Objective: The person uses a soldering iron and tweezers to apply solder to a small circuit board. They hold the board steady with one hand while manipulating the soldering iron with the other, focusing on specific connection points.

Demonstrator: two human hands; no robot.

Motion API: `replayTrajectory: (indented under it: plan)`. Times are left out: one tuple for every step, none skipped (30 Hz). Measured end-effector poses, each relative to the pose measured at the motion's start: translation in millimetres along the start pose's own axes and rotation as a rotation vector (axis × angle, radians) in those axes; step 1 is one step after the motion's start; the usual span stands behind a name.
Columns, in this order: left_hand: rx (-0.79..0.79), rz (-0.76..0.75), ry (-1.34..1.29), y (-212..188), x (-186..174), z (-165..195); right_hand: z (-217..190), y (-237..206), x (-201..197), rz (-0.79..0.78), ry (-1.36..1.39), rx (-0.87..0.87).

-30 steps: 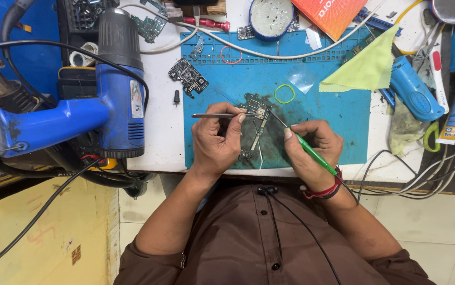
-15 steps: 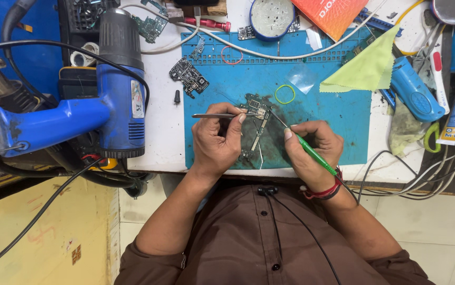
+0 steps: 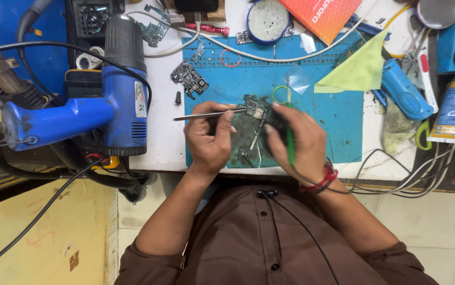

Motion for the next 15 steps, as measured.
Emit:
replayTrajectory:
  plan:
    - [-0.001,0.031,-0.035,-0.2,-2.3,-1.7,-4.6,6.2,2.4,-0.02,-0.013,-0.044]
    - [-0.002,0.062,-0.071,-0.1,-4.4,-3.5,-8.2,12.8,6.1,-0.039,-0.026,-0.09]
    - [-0.004,0.093,-0.106,0.0,-6.6,-5.1,-11.6,18.3,10.0,-0.06,-0.039,-0.134]
    - [-0.001,0.103,-0.121,0.0,-8.5,-6.1,-12.3,23.0,13.7,-0.077,-0.074,-0.13]
    - [-0.001,0.115,-0.136,-0.3,-10.4,-6.9,-12.8,26.5,17.4,-0.097,-0.11,-0.123]
    - [0.0,0.127,-0.151,-0.8,-11.7,-7.6,-13.3,28.5,20.0,-0.117,-0.145,-0.117]
    - [-0.001,0.135,-0.154,-0.8,-12.6,-8.3,-13.6,30.4,21.2,-0.089,-0.154,-0.095]
    - [0.0,0.145,-0.157,-0.7,-13.0,-8.8,-13.3,32.2,23.1,-0.06,-0.161,-0.074]
    - [0.0,0.153,-0.16,-0.3,-13.6,-9.0,-12.6,32.9,24.2,-0.031,-0.17,-0.052]
    - [0.003,0.15,-0.167,0.0,-13.1,-8.8,-11.0,32.2,25.6,-0.028,-0.19,-0.028]
    - [0.005,0.147,-0.175,0.2,-12.3,-8.5,-8.7,30.8,26.1,-0.026,-0.21,-0.004]
    - [0.005,0.144,-0.18,0.3,-11.7,-7.8,-5.6,28.1,26.2,-0.025,-0.23,0.022]
    - [-0.009,0.132,-0.157,0.4,-10.7,-7.6,-4.2,25.4,24.1,0.002,-0.217,0.002]
    - [-0.024,0.122,-0.133,0.4,-9.7,-7.1,-1.1,22.0,19.6,0.027,-0.203,-0.017]
    - [-0.038,0.112,-0.109,0.3,-8.6,-6.3,3.0,18.0,14.3,0.051,-0.188,-0.037]
Point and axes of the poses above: each hand's wrist, its own y-axis towards the middle knuckle, its own x-axis out of the palm, z = x × y, the point moved 5 cm from there along y, towards the middle knuckle, and after that the axes turned 14 degrees about z, right-handed, at the moved point
